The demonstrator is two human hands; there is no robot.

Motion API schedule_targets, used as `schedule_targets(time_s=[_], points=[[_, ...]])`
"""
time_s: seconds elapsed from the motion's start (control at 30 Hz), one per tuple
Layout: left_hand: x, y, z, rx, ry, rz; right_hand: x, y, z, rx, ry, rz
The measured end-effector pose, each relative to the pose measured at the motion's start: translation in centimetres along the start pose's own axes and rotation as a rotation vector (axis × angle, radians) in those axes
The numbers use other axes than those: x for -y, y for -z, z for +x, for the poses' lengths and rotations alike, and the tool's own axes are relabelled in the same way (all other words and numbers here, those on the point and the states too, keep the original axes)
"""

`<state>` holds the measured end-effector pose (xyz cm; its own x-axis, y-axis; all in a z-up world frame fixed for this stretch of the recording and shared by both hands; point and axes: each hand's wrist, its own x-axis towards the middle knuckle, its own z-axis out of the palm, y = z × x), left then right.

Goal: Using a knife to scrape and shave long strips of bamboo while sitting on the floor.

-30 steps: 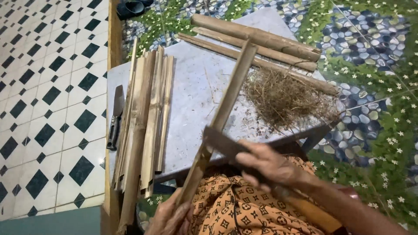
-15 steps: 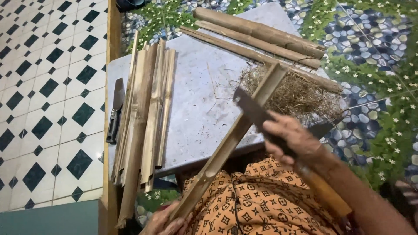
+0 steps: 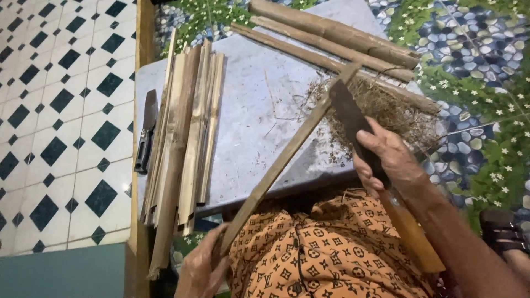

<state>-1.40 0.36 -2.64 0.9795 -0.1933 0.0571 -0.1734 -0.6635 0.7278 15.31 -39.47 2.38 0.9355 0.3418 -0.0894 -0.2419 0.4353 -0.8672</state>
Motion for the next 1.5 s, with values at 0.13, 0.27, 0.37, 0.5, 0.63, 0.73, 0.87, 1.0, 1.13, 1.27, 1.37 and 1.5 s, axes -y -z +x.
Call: schedule_targets(time_s=[0.13,0.27,0.37,0.5,0.63,0.73,0.87,1.0,1.13,1.27,1.37,1.5], points=[[-2.2,0.2,1.4,-0.224,0.072,0.356,-0.4,-1.0,0.3,0.182,-0.013,0.058],[-1.8,-0.8,2.2,-0.233,0.011,0.37,-0.2,-1.1,-0.2,0.086,-0.039,0.046],[-4.9,0.7,3.7,-0.085,0.071,0.241,0.0,-0.8,-0.1,0.076,-0.023,0.05],[-4.4,0.1,4.9,-0.017,0.083,0.104,1.1,-1.0,-0.4,0.06,-0.001,-0.032],[-4.8,-0.4,5.9,-0.019,0.111,0.054,1.8,-1.8,-0.3,0.024,0.034,-0.009],[-5.9,-0.3,6.3,-0.036,0.175,-0.017,1.5,-2.3,-0.5,-0.036,-0.003,-0.051],[-5.7,-0.6,6.3,-0.087,0.118,-0.139,0.7,-4.4,-0.9,-0.067,-0.16,-0.132],[-5.8,-0.7,6.3,-0.067,0.209,-0.167,-2.9,-4.1,-0.6,0.105,-0.268,-0.184],[-6.0,-0.5,6.3,-0.034,0.276,-0.242,-5.8,-4.8,-1.0,0.306,-0.316,-0.271],[-5.9,-0.6,6.7,0.008,0.327,-0.312,-5.1,-5.1,-0.6,0.331,-0.278,-0.301],[-6.1,-0.8,7.0,0.001,0.334,-0.324,-4.5,-4.6,-0.4,0.326,-0.114,-0.277],[-5.5,-1.4,6.9,-0.007,0.293,-0.305,-4.7,-4.5,-0.6,0.292,-0.122,-0.265]])
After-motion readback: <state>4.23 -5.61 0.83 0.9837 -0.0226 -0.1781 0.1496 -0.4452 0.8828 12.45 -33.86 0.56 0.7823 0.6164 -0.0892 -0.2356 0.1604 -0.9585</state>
